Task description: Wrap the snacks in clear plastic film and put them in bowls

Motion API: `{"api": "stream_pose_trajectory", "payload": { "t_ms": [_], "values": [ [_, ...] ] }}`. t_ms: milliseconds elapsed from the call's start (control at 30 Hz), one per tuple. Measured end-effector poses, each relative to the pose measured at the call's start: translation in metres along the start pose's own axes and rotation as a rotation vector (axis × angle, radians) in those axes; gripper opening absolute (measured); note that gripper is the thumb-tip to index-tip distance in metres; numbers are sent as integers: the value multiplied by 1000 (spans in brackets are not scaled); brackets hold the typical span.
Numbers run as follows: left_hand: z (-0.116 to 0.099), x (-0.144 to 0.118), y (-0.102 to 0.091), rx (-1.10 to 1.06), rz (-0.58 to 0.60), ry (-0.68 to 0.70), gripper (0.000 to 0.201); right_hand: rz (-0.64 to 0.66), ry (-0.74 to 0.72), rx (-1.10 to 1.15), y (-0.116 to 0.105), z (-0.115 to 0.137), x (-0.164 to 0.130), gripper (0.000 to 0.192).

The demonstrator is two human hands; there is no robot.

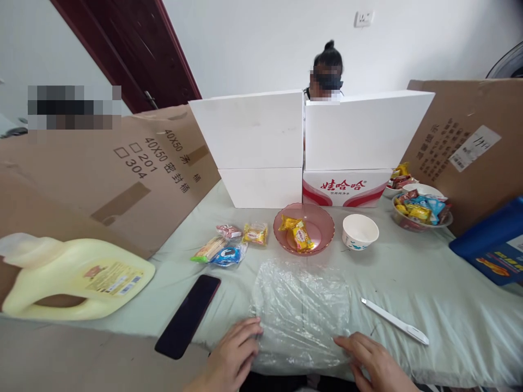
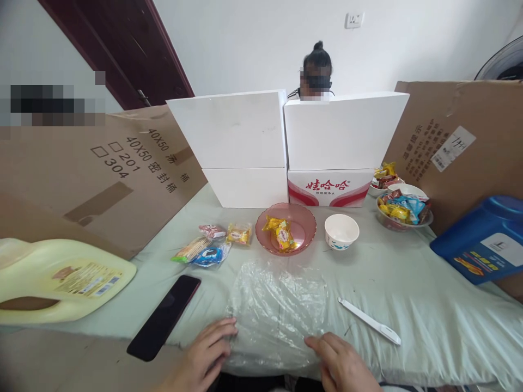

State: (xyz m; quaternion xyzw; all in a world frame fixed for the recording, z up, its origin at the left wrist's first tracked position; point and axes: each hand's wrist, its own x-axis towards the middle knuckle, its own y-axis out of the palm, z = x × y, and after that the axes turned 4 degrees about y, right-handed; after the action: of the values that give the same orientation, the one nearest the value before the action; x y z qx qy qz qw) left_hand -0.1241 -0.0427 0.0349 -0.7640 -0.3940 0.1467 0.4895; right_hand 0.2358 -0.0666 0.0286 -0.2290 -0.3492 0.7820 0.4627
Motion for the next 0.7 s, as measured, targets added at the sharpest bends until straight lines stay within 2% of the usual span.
{"api": "stream_pose_trajectory", "payload": {
  "t_ms": [133,200,267,367,467,567,700],
  "values": [
    [0,6,-17,-249,69,-223,11,-16,91,124,-2,3,-5,43],
    [3,16,-20,-317,67,-330,12,-96,111,163,-2,0,-2,39],
    [8,31,-20,-330,13,-424,11,-217,130,167,2,-6,5,35],
    [17,55,-14,-208,-83,-585,25,-373,189,163,10,-17,22,31],
    [20,70,-5,-4,-90,-711,42,-447,264,156,18,-25,39,34],
    [19,71,4,91,-64,-770,50,-478,325,116,24,-31,50,37],
    [22,60,13,170,-89,-778,51,-503,322,8,29,-35,55,37]
  ]
}}
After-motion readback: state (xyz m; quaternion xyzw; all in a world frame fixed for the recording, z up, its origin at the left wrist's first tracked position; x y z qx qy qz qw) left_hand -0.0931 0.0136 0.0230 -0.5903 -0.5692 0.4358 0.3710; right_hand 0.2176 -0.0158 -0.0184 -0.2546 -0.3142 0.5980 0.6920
